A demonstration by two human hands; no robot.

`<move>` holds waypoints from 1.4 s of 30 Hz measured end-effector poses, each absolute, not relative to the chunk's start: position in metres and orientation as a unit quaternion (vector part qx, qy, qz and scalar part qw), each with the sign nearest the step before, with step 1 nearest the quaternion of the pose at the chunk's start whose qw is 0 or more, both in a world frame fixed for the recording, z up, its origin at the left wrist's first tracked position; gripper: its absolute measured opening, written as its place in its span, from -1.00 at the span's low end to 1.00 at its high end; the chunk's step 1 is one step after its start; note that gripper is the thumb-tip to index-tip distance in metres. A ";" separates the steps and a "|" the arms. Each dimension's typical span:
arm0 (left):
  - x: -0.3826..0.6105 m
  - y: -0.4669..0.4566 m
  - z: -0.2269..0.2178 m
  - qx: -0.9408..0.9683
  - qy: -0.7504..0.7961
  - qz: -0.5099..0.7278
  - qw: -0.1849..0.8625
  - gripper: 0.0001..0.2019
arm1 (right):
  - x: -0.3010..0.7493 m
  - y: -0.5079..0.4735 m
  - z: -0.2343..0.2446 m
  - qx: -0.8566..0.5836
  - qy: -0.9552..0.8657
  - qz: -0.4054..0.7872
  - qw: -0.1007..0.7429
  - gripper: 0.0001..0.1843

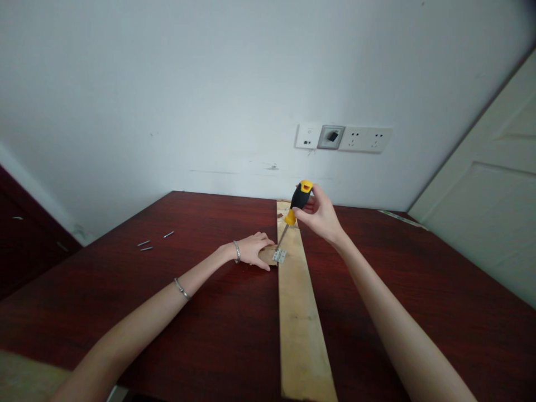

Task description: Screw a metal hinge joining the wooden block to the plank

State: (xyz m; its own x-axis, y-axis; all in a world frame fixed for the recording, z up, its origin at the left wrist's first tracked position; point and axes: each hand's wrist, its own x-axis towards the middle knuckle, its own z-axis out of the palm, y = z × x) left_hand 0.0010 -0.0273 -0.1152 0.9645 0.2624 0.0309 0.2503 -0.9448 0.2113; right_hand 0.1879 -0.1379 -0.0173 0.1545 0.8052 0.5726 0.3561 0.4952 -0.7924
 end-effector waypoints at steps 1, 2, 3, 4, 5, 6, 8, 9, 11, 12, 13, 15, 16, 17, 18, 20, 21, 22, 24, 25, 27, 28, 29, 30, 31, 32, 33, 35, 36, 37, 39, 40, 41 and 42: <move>0.001 -0.027 -0.116 0.986 0.129 0.030 0.103 -0.19 | 0.186 -0.140 -0.016 -0.464 -0.630 0.181 0.596 -0.63; 0.000 -0.027 -0.116 0.986 0.128 0.031 0.103 -0.19 | 0.185 -0.141 -0.015 -0.461 -0.636 0.178 0.593 -0.62; 0.000 -0.027 -0.116 0.986 0.127 0.032 0.101 -0.19 | 0.183 -0.142 -0.015 -0.459 -0.642 0.176 0.588 -0.62; 0.000 -0.027 -0.116 0.986 0.127 0.033 0.100 -0.19 | 0.182 -0.143 -0.015 -0.458 -0.649 0.175 0.582 -0.62; 0.000 -0.027 -0.116 0.986 0.127 0.033 0.099 -0.20 | 0.180 -0.144 -0.015 -0.458 -0.655 0.174 0.575 -0.62; 0.000 -0.027 -0.116 0.986 0.127 0.033 0.098 -0.20 | 0.178 -0.144 -0.015 -0.460 -0.661 0.173 0.567 -0.63; 0.000 -0.026 -0.116 0.987 0.127 0.032 0.098 -0.20 | 0.175 -0.145 -0.016 -0.469 -0.668 0.168 0.553 -0.65; 0.000 -0.026 -0.116 0.987 0.127 0.030 0.098 -0.21 | 0.174 -0.145 -0.017 -0.474 -0.668 0.167 0.549 -0.65; 0.000 -0.026 -0.116 0.987 0.126 0.029 0.098 -0.21 | 0.172 -0.144 -0.019 -0.480 -0.664 0.167 0.548 -0.64; 0.001 -0.026 -0.116 0.987 0.126 0.029 0.098 -0.21 | 0.171 -0.144 -0.020 -0.481 -0.663 0.168 0.548 -0.64; 0.001 -0.026 -0.115 0.987 0.125 0.030 0.099 -0.21 | 0.171 -0.144 -0.021 -0.482 -0.662 0.168 0.549 -0.63; 0.001 -0.026 -0.115 0.987 0.125 0.031 0.100 -0.22 | 0.171 -0.143 -0.022 -0.481 -0.665 0.163 0.548 -0.62; 0.001 -0.027 -0.115 0.986 0.126 0.030 0.100 -0.21 | 0.171 -0.142 -0.022 -0.480 -0.667 0.159 0.546 -0.61; 0.001 -0.027 -0.115 0.986 0.128 0.029 0.100 -0.21 | 0.171 -0.142 -0.023 -0.479 -0.670 0.156 0.545 -0.61; 0.000 -0.027 -0.115 0.986 0.129 0.027 0.100 -0.21 | 0.171 -0.142 -0.023 -0.479 -0.672 0.154 0.544 -0.61; 0.000 -0.027 -0.114 0.986 0.129 0.025 0.101 -0.21 | 0.172 -0.142 -0.023 -0.479 -0.674 0.152 0.542 -0.61; 0.000 -0.028 -0.114 0.986 0.129 0.025 0.102 -0.22 | 0.172 -0.142 -0.023 -0.479 -0.675 0.151 0.541 -0.62; 0.000 -0.028 -0.114 0.986 0.129 0.025 0.103 -0.22 | 0.172 -0.142 -0.023 -0.479 -0.676 0.151 0.540 -0.62; 0.000 -0.028 -0.113 0.986 0.129 0.026 0.105 -0.22 | 0.172 -0.142 -0.024 -0.479 -0.677 0.147 0.539 -0.62; 0.000 -0.028 -0.113 0.985 0.130 0.027 0.106 -0.21 | 0.172 -0.142 -0.024 -0.480 -0.678 0.143 0.538 -0.63; 0.001 -0.028 -0.113 0.985 0.132 0.027 0.109 -0.21 | 0.171 -0.142 -0.023 -0.483 -0.681 0.136 0.533 -0.63; 0.001 -0.028 -0.113 0.985 0.133 0.026 0.111 -0.21 | 0.171 -0.142 -0.023 -0.485 -0.683 0.133 0.530 -0.63; 0.001 -0.028 -0.113 0.984 0.135 0.025 0.112 -0.21 | 0.171 -0.142 -0.023 -0.487 -0.685 0.129 0.526 -0.63; 0.001 -0.029 -0.113 0.984 0.136 0.024 0.113 -0.21 | 0.170 -0.143 -0.022 -0.488 -0.688 0.125 0.523 -0.63; 0.001 -0.029 -0.113 0.984 0.137 0.024 0.114 -0.21 | 0.170 -0.143 -0.022 -0.488 -0.690 0.119 0.520 -0.63; 0.000 -0.029 -0.113 0.984 0.137 0.024 0.115 -0.22 | 0.170 -0.143 -0.021 -0.489 -0.693 0.112 0.518 -0.63; 0.000 -0.029 -0.113 0.984 0.137 0.024 0.115 -0.22 | 0.169 -0.144 -0.020 -0.489 -0.695 0.105 0.516 -0.62; 0.000 -0.029 -0.113 0.984 0.137 0.026 0.114 -0.23 | 0.169 -0.144 -0.020 -0.492 -0.700 0.093 0.509 -0.61; 0.000 -0.029 -0.113 0.984 0.136 0.028 0.115 -0.23 | 0.168 -0.145 -0.019 -0.494 -0.702 0.088 0.505 -0.60; 0.000 -0.029 -0.113 0.984 0.135 0.030 0.115 -0.24 | 0.168 -0.145 -0.019 -0.496 -0.704 0.084 0.501 -0.60; 0.000 -0.029 -0.114 0.984 0.134 0.032 0.114 -0.25 | 0.167 -0.145 -0.019 -0.501 -0.707 0.075 0.494 -0.57; 0.000 -0.029 -0.114 0.984 0.132 0.033 0.114 -0.25 | 0.166 -0.146 -0.019 -0.503 -0.708 0.070 0.491 -0.55; 0.000 -0.028 -0.114 0.984 0.131 0.034 0.113 -0.26 | 0.165 -0.146 -0.018 -0.505 -0.709 0.064 0.488 -0.53; 0.000 -0.028 -0.114 0.984 0.130 0.034 0.113 -0.26 | 0.165 -0.147 -0.018 -0.506 -0.711 0.059 0.484 -0.51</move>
